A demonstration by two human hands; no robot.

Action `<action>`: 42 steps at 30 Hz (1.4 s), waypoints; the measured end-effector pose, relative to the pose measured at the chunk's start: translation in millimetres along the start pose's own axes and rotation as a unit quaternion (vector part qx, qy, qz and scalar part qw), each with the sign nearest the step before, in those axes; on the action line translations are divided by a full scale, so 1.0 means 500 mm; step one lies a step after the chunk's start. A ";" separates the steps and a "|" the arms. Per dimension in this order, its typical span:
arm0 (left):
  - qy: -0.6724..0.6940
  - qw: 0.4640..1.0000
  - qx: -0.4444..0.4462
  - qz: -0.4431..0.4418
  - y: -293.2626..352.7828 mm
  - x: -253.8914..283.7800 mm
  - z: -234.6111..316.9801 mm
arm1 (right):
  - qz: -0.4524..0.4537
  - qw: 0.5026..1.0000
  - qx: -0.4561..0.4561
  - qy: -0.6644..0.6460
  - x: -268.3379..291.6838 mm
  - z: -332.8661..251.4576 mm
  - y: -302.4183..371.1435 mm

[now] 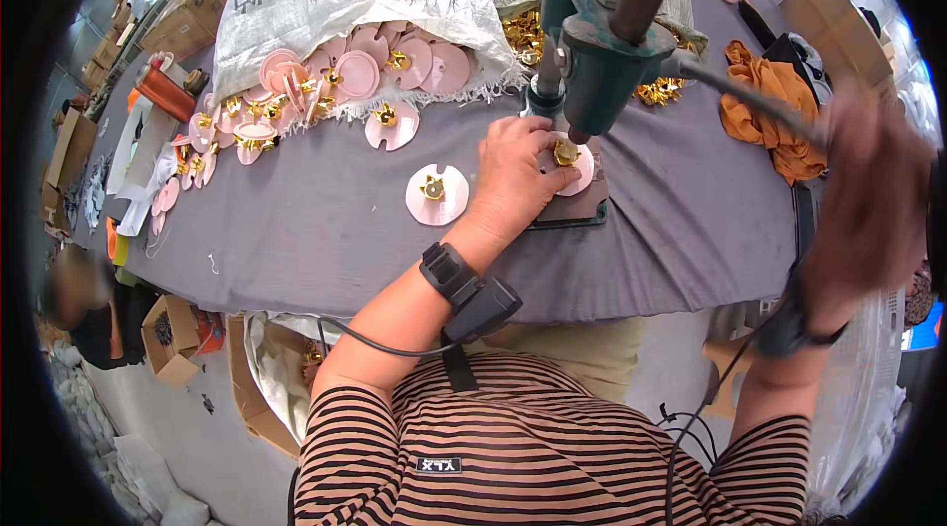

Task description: Manually assembling small plastic parts using a hand press machine.

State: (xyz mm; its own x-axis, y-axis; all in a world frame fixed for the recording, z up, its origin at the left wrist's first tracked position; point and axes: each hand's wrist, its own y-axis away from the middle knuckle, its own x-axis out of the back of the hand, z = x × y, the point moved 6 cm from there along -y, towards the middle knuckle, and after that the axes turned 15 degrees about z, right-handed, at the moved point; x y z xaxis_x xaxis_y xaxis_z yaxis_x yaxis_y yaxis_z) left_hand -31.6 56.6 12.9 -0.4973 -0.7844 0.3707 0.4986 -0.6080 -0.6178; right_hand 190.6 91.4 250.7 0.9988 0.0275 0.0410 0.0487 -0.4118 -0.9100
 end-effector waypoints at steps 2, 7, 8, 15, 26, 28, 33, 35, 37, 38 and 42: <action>0.002 1.000 -0.006 0.008 -0.004 0.001 0.013 | -0.091 0.990 0.016 -0.104 0.061 0.001 0.146; 0.051 0.997 0.031 -0.046 -0.009 -0.015 0.034 | -0.180 0.974 0.124 0.061 0.036 0.012 0.276; 0.051 0.997 0.032 -0.040 -0.006 -0.016 0.030 | -0.189 0.976 0.095 0.048 0.033 0.013 0.265; 0.046 0.998 0.049 0.008 0.004 -0.016 0.018 | -0.100 0.980 -0.154 0.073 -0.036 0.043 -0.134; -0.153 0.954 0.138 -0.216 -0.023 0.238 -0.049 | -0.126 0.958 -0.258 -0.016 -0.155 0.076 -0.231; -0.207 0.935 0.159 -0.240 -0.028 0.236 -0.075 | -0.104 0.961 -0.256 -0.019 -0.163 0.068 -0.223; -0.243 0.869 0.136 -0.410 -0.047 0.176 -0.095 | -0.097 0.963 -0.251 -0.030 -0.150 0.086 -0.231; -0.246 0.823 0.111 -0.500 -0.051 0.172 -0.090 | -0.100 0.970 -0.221 0.005 -0.139 0.093 -0.234; -0.217 0.834 0.168 -0.480 -0.054 0.186 -0.121 | -0.099 0.969 -0.226 -0.022 -0.140 0.108 -0.234; -0.183 0.840 0.220 -0.461 -0.051 0.193 -0.139 | -0.096 0.967 -0.233 -0.043 -0.139 0.111 -0.236; -0.142 0.861 0.273 -0.405 -0.027 0.235 -0.152 | -0.126 0.966 -0.220 -0.047 -0.134 0.111 -0.236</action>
State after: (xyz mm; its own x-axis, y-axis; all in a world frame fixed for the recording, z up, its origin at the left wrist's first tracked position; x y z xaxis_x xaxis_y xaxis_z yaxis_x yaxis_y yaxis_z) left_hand -150.8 -17.8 12.1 -0.6842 -0.0281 0.7288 0.3685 -0.8756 0.3122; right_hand 117.4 188.7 332.5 0.9505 0.2511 0.1830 0.3101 -0.7280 -0.6115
